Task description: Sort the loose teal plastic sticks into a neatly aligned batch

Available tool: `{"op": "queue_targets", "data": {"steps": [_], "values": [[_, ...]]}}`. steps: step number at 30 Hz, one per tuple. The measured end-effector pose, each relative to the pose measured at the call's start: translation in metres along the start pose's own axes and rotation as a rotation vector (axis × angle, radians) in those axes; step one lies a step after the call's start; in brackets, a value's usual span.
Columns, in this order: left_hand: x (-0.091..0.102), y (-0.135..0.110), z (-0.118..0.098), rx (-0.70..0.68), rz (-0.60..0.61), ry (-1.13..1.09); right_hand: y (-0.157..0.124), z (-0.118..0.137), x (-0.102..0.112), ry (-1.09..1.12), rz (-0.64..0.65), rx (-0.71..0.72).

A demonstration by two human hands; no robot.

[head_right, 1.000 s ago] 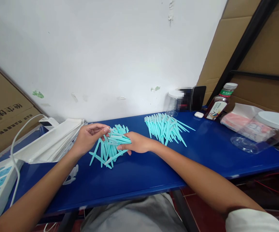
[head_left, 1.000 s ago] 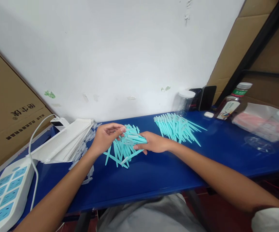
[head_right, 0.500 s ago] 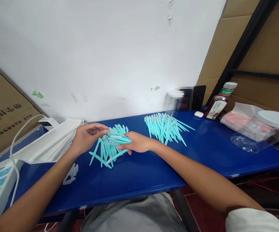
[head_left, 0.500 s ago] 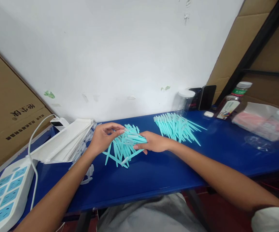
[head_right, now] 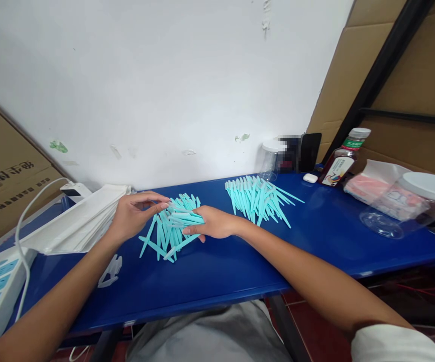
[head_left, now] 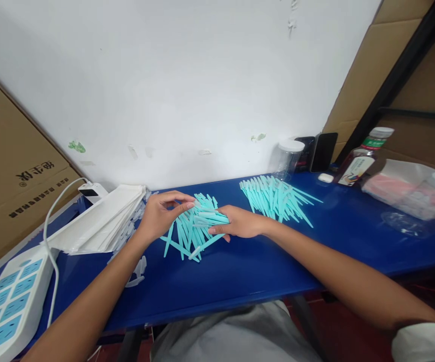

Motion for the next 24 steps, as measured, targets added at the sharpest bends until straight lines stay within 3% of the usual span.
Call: {"op": "queue_targets", "data": {"steps": [9,16,24], "values": [[-0.01,-0.005,-0.002,0.054,-0.03,-0.037,-0.001,-0.002,-0.003,-0.037,0.011,-0.064],[-0.014,-0.006,-0.001,0.082,-0.03,-0.109,-0.002,0.015,-0.005,-0.015,-0.059,-0.036],[-0.016,-0.005,-0.001,0.01,0.011,-0.221,-0.001,0.014,-0.008,-0.027,-0.099,-0.002]]}}
Point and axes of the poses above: each hand's wrist, its own y-axis towards the middle knuckle, its own x-axis out of the back of the hand, z = x × y, the point moved 2 cm from there along y, towards the middle knuckle, and after that the axes turned 4 degrees about z, right-handed, at the moved point
